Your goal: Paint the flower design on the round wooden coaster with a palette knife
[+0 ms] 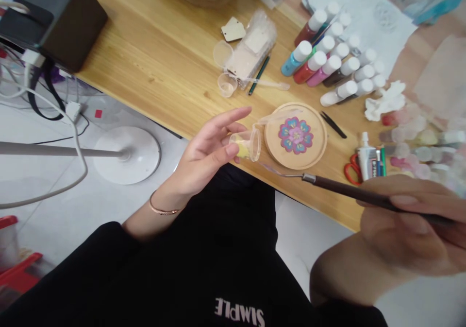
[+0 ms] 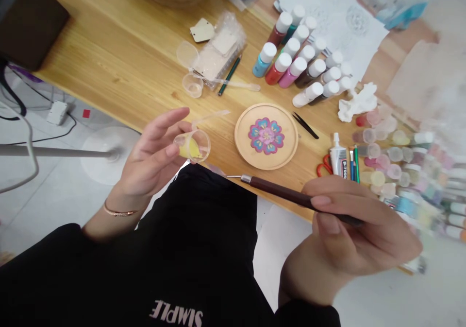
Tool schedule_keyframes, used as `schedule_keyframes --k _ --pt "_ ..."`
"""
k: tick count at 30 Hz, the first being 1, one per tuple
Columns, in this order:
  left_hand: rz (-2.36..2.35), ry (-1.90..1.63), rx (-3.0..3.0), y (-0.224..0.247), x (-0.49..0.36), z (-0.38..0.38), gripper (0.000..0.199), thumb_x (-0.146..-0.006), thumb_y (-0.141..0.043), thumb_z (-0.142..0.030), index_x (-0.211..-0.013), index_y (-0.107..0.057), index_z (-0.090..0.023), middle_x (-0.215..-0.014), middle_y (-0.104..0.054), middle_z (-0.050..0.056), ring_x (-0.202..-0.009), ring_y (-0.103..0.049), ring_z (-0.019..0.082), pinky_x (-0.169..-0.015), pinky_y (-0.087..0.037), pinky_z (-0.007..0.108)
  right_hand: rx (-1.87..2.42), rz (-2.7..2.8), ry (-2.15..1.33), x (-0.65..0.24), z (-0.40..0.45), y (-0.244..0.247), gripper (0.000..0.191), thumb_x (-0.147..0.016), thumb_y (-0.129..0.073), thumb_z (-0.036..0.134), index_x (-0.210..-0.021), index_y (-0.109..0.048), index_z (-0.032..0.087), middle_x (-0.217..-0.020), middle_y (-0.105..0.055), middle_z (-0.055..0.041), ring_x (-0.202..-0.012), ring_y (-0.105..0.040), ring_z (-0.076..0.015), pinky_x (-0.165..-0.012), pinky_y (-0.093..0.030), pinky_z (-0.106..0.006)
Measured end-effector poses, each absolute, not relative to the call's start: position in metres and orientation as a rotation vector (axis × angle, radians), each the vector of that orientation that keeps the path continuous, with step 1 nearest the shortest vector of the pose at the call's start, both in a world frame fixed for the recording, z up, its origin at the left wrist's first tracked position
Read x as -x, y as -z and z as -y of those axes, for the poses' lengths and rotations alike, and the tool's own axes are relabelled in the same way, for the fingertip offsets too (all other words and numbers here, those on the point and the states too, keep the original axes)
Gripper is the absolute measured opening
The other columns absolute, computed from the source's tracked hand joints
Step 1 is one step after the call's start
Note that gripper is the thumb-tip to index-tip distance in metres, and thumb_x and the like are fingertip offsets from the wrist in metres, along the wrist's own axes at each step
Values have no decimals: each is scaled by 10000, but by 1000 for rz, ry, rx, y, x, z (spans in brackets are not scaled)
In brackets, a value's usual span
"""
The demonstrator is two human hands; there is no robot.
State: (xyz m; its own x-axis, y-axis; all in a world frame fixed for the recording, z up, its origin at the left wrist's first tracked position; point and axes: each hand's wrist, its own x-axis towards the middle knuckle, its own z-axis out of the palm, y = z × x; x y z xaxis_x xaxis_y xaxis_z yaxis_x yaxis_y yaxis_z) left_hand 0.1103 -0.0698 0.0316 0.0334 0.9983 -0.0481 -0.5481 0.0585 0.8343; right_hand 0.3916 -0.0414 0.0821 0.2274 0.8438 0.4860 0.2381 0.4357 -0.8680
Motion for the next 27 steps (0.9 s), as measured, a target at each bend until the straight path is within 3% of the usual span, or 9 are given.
schedule_keyframes --k 3,7,11,16,22,27 --pt "-777 -1387 -724 -31 -111 68 427 -831 -826 -397 -1234 -705 -322 -1062 -714 30 -936 -683 204 -742 -583 302 806 1481 -435 -383 43 -81 125 -642 -863 359 -671 -820 245 -419 -564 12 -373 -562 -168 -330 -386 -278" --pt "-744 -1416 -661 -28 -111 65 427 -805 -853 -369 -1206 -724 -298 -1009 -707 25 -838 -666 168 -682 -561 266 1018 1208 -611 -373 48 -78 112 -615 -807 260 -685 -804 172 -519 -667 -28 -365 -565 -163 -316 -391 -269" --pt "-682 -1444 -663 -24 -110 63 354 -841 -827 -338 -1185 -742 -335 -1025 -710 6 -844 -665 140 -662 -550 224 1247 928 -956 -366 49 -65 101 -629 -740 298 -633 -718 200 -414 -549 37 -325 -453 -106 -312 -310 -208" --pt "-674 -1433 -646 -22 -107 63 343 -859 -812 -317 -1193 -738 -329 -1082 -720 12 -827 -659 125 -684 -560 228 1354 674 -1106 -364 53 -45 137 -615 -724 326 -646 -651 213 -426 -504 79 -352 -420 -78 -330 -305 -188" --pt "-718 -1525 -612 -14 -92 60 359 -829 -837 -319 -1171 -726 -307 -1009 -751 14 -807 -672 134 -672 -567 232 1340 603 -1192 -346 67 -38 225 -630 -810 359 -721 -682 199 -510 -643 55 -427 -585 -92 -386 -441 -178" --pt "-757 -1622 -604 -9 -69 58 317 -830 -838 -327 -1130 -737 -349 -1039 -748 -8 -912 -686 134 -687 -576 227 1261 570 -1351 -289 69 -30 263 -744 -827 393 -883 -718 198 -745 -790 -18 -665 -759 -145 -624 -631 -253"
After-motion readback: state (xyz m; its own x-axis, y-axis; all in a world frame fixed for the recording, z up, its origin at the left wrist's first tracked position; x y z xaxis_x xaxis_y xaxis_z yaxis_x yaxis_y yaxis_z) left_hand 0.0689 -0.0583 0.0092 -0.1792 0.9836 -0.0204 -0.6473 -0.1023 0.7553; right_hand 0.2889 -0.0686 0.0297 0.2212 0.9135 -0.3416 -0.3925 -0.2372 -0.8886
